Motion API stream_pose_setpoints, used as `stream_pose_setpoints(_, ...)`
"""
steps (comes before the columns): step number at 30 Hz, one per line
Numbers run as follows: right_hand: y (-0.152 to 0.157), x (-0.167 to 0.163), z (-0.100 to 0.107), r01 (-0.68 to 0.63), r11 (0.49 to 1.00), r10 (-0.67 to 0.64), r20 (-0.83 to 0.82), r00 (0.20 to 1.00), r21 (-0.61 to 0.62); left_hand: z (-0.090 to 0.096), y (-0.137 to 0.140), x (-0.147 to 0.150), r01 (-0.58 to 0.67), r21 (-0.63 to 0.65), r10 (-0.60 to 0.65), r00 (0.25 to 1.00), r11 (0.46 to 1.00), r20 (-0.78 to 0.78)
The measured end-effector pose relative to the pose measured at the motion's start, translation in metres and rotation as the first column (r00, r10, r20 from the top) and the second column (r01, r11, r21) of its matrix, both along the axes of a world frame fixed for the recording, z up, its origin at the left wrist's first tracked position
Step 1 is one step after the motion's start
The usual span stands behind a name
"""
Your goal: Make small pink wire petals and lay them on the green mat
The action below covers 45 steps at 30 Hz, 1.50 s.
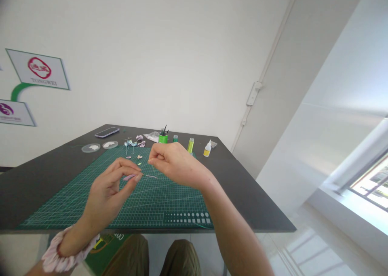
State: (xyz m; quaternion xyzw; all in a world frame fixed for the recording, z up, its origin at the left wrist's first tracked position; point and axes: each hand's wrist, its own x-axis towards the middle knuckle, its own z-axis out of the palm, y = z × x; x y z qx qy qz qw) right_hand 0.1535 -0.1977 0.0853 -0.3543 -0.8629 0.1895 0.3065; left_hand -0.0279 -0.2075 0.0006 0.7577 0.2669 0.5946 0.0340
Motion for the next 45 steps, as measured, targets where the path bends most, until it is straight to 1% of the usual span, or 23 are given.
stream_pose_setpoints(2, 0.008, 0.001, -0.005, -0.056, 0.992, 0.047, -0.078, 0.996, -0.115, 0.002, -0.003, -0.001, 0.019, -0.022, -0.019, 1.0, 1.0, 0.017)
stream_pose_setpoints(4, 0.016, 0.001, -0.014, -0.12, 0.967, 0.081, -0.179, 0.98, -0.224, 0.004, -0.006, -0.001, 0.043, -0.043, -0.041, 0.999, 0.998, 0.035)
stream_pose_setpoints(6, 0.022, 0.0, -0.028, -0.207, 0.919, 0.104, -0.302, 0.948, -0.334, 0.005, -0.007, -0.002, 0.058, -0.06, -0.055, 0.997, 0.997, 0.055)
stream_pose_setpoints(8, 0.026, -0.003, -0.045, -0.299, 0.851, 0.1, -0.425, 0.9, -0.432, 0.005, -0.006, -0.001, 0.06, -0.069, -0.054, 0.995, 0.996, 0.082)
stream_pose_setpoints(10, 0.025, -0.008, -0.06, -0.406, 0.773, 0.067, -0.573, 0.817, -0.488, 0.005, -0.004, 0.0, 0.049, -0.072, -0.041, 0.993, 0.996, 0.108)
stream_pose_setpoints(12, 0.019, -0.014, -0.074, -0.479, 0.705, 0.004, -0.672, 0.74, -0.523, 0.004, 0.0, 0.001, 0.027, -0.071, -0.018, 0.992, 0.997, 0.122)
stream_pose_setpoints(15, 0.006, -0.025, -0.089, -0.537, 0.654, -0.113, -0.771, 0.627, -0.533, 0.003, 0.006, 0.004, -0.02, -0.051, 0.027, 0.992, 0.998, 0.122)
stream_pose_setpoints(16, 0.001, -0.028, -0.092, -0.546, 0.651, -0.149, -0.794, 0.59, -0.528, 0.002, 0.008, 0.005, -0.038, -0.038, 0.043, 0.992, 0.999, 0.121)
stream_pose_setpoints(18, -0.008, -0.035, -0.097, -0.543, 0.663, -0.213, -0.825, 0.523, -0.515, 0.001, 0.01, 0.007, -0.076, -0.012, 0.077, 0.991, 0.997, 0.108)
stream_pose_setpoints(20, -0.016, -0.04, -0.099, -0.495, 0.701, -0.268, -0.833, 0.485, -0.514, 0.0, 0.012, 0.008, -0.11, 0.013, 0.108, 0.99, 0.994, 0.085)
stream_pose_setpoints(22, -0.021, -0.043, -0.1, -0.396, 0.758, -0.293, -0.813, 0.503, -0.518, -0.001, 0.013, 0.008, -0.139, 0.033, 0.137, 0.989, 0.99, 0.06)
stream_pose_setpoints(24, -0.025, -0.044, -0.098, -0.23, 0.843, -0.281, -0.763, 0.582, -0.486, -0.002, 0.013, 0.008, -0.161, 0.057, 0.159, 0.986, 0.985, 0.041)
stream_pose_setpoints(25, -0.027, -0.043, -0.097, -0.122, 0.892, -0.268, -0.725, 0.635, -0.436, -0.002, 0.013, 0.008, -0.169, 0.068, 0.167, 0.985, 0.983, 0.032)
stream_pose_setpoints(26, -0.03, -0.041, -0.095, -0.003, 0.934, -0.256, -0.674, 0.692, -0.358, -0.003, 0.013, 0.008, -0.173, 0.078, 0.172, 0.985, 0.982, 0.024)
stream_pose_setpoints(27, -0.032, -0.039, -0.093, 0.116, 0.961, -0.25, -0.617, 0.746, -0.249, -0.003, 0.013, 0.008, -0.173, 0.087, 0.173, 0.985, 0.981, 0.016)
stream_pose_setpoints(28, -0.034, -0.037, -0.09, 0.217, 0.968, -0.251, -0.552, 0.795, -0.128, -0.003, 0.012, 0.008, -0.172, 0.092, 0.171, 0.985, 0.981, 0.008)
stream_pose_setpoints(30, -0.038, -0.032, -0.082, 0.345, 0.934, -0.278, -0.416, 0.866, 0.094, -0.004, 0.011, 0.007, -0.166, 0.095, 0.167, 0.986, 0.982, -0.008)
stream_pose_setpoints(33, -0.041, -0.024, -0.066, 0.383, 0.884, -0.327, -0.231, 0.916, 0.269, -0.004, 0.01, 0.006, -0.158, 0.104, 0.162, 0.986, 0.982, -0.032)
stream_pose_setpoints(35, -0.04, -0.02, -0.055, 0.373, 0.864, -0.348, -0.136, 0.928, 0.337, -0.004, 0.008, 0.006, -0.156, 0.117, 0.162, 0.986, 0.981, -0.042)
stream_pose_setpoints(37, -0.037, -0.016, -0.044, 0.344, 0.867, -0.347, -0.057, 0.936, 0.362, -0.002, 0.006, 0.006, -0.157, 0.126, 0.165, 0.985, 0.979, -0.05)
stream_pose_setpoints(41, -0.03, -0.009, -0.022, 0.26, 0.911, -0.293, 0.061, 0.954, 0.319, 0.002, 0.002, 0.005, -0.139, 0.121, 0.147, 0.987, 0.983, -0.063)
stream_pose_setpoints(43, -0.025, -0.005, -0.013, 0.221, 0.94, -0.25, 0.085, 0.964, 0.259, 0.004, -0.001, 0.004, -0.116, 0.103, 0.123, 0.99, 0.988, -0.062)
stream_pose_setpoints(45, -0.018, -0.002, -0.007, 0.161, 0.973, -0.174, 0.069, 0.982, 0.166, 0.006, -0.003, 0.003, -0.089, 0.07, 0.093, 0.994, 0.994, -0.057)
